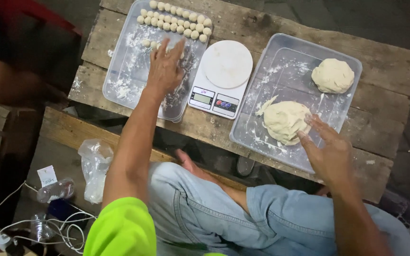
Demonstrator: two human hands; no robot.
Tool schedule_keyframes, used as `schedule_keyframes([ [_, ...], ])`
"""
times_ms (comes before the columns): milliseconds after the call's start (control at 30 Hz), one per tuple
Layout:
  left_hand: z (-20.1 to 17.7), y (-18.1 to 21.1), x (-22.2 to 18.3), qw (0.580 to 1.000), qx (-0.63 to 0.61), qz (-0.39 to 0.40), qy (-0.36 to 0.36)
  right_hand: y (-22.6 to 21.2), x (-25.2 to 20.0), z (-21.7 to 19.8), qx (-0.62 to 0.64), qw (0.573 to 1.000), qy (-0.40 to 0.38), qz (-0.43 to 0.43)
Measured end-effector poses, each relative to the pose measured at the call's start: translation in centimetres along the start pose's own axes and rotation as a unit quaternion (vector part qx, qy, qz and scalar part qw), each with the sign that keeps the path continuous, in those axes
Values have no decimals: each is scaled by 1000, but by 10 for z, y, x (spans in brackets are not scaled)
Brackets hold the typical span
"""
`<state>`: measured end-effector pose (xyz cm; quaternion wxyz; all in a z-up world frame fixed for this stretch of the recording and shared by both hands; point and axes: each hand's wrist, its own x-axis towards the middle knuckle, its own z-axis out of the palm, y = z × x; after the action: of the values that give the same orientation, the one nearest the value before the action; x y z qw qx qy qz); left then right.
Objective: Dividing a large mass of dough into small, equal-sized balls using a digital scale for precision.
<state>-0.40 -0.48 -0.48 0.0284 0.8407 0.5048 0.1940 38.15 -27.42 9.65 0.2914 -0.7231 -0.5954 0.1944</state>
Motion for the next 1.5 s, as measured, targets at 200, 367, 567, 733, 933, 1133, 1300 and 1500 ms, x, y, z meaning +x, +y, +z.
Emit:
schedule_keyframes([
  [200,-7,74,0,995,52,-42,-71,21,8,8,24,976,68,-206],
  [367,-32,235,-71,970,-24,46,-236,36,10,33,-190,942,52,-271],
  [567,40,276,-110,954,-45,67,-289,60,27,68,-309,924,-55,-217],
  [733,53,269,-109,957,-125,93,-245,78,71,81,-353,860,94,-356],
  [933,33,276,-110,974,-113,85,-179,93,118,92,-270,930,69,-241],
  [1133,53,269,-115,970,-143,53,-187,70,65,117,1,944,330,22],
  [1300,65,266,-116,968,-151,45,-197,18,-23,91,-86,995,53,16],
  [1500,39,266,-112,959,-141,42,-242,21,-8,31,-404,881,126,-211],
])
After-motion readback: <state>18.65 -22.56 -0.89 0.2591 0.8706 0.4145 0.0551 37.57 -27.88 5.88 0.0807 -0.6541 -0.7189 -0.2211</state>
